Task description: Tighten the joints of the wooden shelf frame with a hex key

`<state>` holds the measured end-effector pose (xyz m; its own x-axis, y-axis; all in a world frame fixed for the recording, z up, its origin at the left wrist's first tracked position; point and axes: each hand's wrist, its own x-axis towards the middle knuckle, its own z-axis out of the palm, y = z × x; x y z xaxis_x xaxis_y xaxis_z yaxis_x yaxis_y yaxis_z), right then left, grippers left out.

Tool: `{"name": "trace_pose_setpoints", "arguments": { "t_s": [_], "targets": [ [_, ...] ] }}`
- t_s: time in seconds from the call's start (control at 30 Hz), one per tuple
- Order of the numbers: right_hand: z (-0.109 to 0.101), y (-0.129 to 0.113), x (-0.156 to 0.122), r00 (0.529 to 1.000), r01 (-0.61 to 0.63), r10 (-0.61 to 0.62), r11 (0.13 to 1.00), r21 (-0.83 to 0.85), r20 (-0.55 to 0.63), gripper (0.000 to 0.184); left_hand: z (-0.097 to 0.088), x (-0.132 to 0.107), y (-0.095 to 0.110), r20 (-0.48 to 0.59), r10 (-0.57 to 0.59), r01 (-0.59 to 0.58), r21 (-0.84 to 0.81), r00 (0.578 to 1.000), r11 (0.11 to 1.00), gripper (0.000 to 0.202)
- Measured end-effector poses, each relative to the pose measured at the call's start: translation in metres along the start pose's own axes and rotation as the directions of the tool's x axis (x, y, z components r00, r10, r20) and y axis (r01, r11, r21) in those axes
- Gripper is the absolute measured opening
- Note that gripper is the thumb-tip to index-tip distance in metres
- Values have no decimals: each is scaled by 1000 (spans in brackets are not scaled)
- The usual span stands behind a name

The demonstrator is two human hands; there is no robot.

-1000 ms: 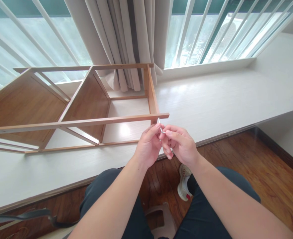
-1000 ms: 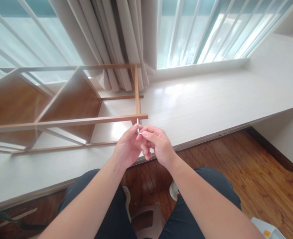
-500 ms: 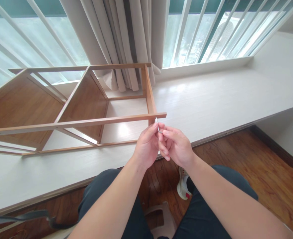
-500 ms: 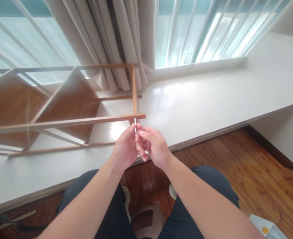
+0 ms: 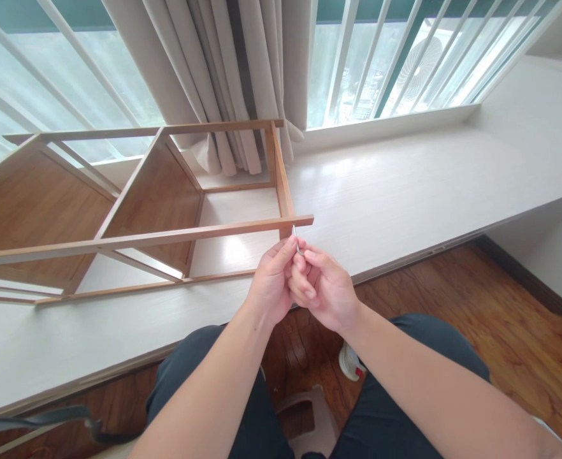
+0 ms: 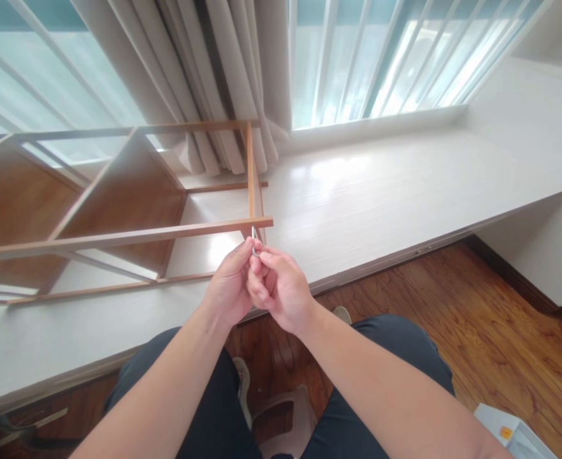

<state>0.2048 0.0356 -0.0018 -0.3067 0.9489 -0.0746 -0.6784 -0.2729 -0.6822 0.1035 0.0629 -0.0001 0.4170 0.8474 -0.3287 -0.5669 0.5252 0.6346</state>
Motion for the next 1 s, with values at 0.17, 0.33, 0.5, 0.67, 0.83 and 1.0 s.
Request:
{"name": "trace_pose_setpoints", "arguments": {
  "t_s": [0.17, 0.33, 0.5, 0.67, 0.83, 1.0],
  "targets": [
    [0, 4, 2, 999, -36, 31, 992, 119, 43, 25, 4, -4, 8, -25, 33, -32, 40, 999, 999, 37],
    [3, 9, 2, 997, -26, 10, 977, 213, 75, 24, 5, -6, 14, -32, 33, -29, 110, 999, 994, 36],
    [4, 12, 2, 996, -27, 2, 964, 264, 94, 25, 4, -8, 17, -51, 45, -36, 170, 998, 985, 34],
    [4, 13, 2, 999, -2, -8, 972, 233, 43, 27, 4, -9, 15, -60, 68, -54, 208, 996, 977, 34],
    [4, 18, 0, 999, 38, -33, 983, 181, -31, 37, 2, -7, 14, -98, 106, -81, 230, 989, 970, 36],
    [9, 14, 1, 995, 78, -69, 987, 139, -71, 42, 1, -6, 15, -60, 100, -82, 256, 993, 963, 38]
  ]
}}
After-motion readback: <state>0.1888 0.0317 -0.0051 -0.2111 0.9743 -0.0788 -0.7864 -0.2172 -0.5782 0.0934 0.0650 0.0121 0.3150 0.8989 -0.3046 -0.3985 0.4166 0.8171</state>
